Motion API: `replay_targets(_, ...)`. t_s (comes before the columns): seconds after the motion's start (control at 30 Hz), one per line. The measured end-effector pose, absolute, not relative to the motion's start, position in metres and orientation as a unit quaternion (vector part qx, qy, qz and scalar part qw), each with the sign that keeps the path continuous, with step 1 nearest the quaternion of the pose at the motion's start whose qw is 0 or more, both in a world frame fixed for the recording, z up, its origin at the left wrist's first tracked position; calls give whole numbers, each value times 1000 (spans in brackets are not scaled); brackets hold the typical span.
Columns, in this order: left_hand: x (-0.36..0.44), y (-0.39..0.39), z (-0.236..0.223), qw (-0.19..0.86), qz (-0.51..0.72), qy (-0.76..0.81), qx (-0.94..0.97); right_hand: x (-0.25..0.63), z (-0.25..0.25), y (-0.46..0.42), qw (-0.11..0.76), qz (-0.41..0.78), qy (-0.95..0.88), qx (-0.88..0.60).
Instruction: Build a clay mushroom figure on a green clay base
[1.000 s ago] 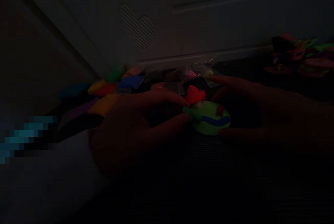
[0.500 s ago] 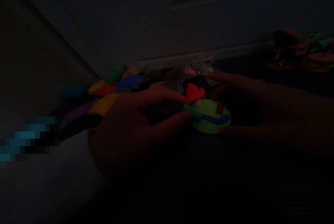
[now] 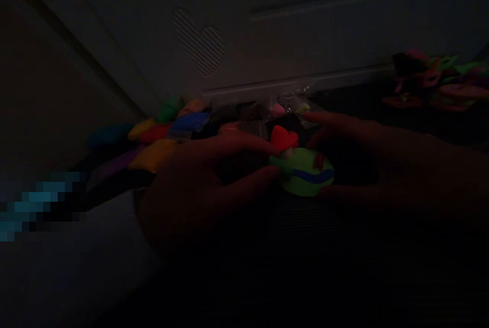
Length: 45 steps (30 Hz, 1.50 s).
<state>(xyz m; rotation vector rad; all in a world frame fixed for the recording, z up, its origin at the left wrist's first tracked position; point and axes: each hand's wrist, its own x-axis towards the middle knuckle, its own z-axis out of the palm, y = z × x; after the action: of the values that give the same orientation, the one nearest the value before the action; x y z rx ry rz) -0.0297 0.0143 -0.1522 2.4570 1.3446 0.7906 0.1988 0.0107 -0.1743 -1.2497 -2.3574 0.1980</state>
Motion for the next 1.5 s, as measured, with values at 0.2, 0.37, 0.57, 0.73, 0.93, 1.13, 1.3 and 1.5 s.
replay_targets(0.2, -30, 19, -154, 129, 254, 447, 848, 205, -162, 12, 202, -1, -876, -438)
replay_targets(0.37, -33, 22, -158, 114, 261, 444, 850, 225, -93, 2, 177, -37, -863, -472)
replay_targets(0.57, -31, 23, -158, 105, 263, 453, 845, 218, -93, -3, 138, -16, -893, -428)
replay_targets(0.73, -29, 22, -157, 103, 271, 437, 852, 198, -138, 0, 93, -8, -892, -442)
replay_targets(0.93, -31, 22, -159, 105, 271, 439, 850, 194, -161, 1, 154, -32, -875, -458)
replay_targets(1.13, -31, 22, -159, 111, 276, 430, 852, 198, -168, 6, 172, -2, -859, -481)
replay_targets(1.3, -30, 22, -159, 100, 279, 413, 861, 199, -169, 8, 168, 18, -858, -485)
replay_targets(1.5, -29, 22, -159, 101, 288, 403, 863, 201, -167, 9, 156, 33, -862, -480)
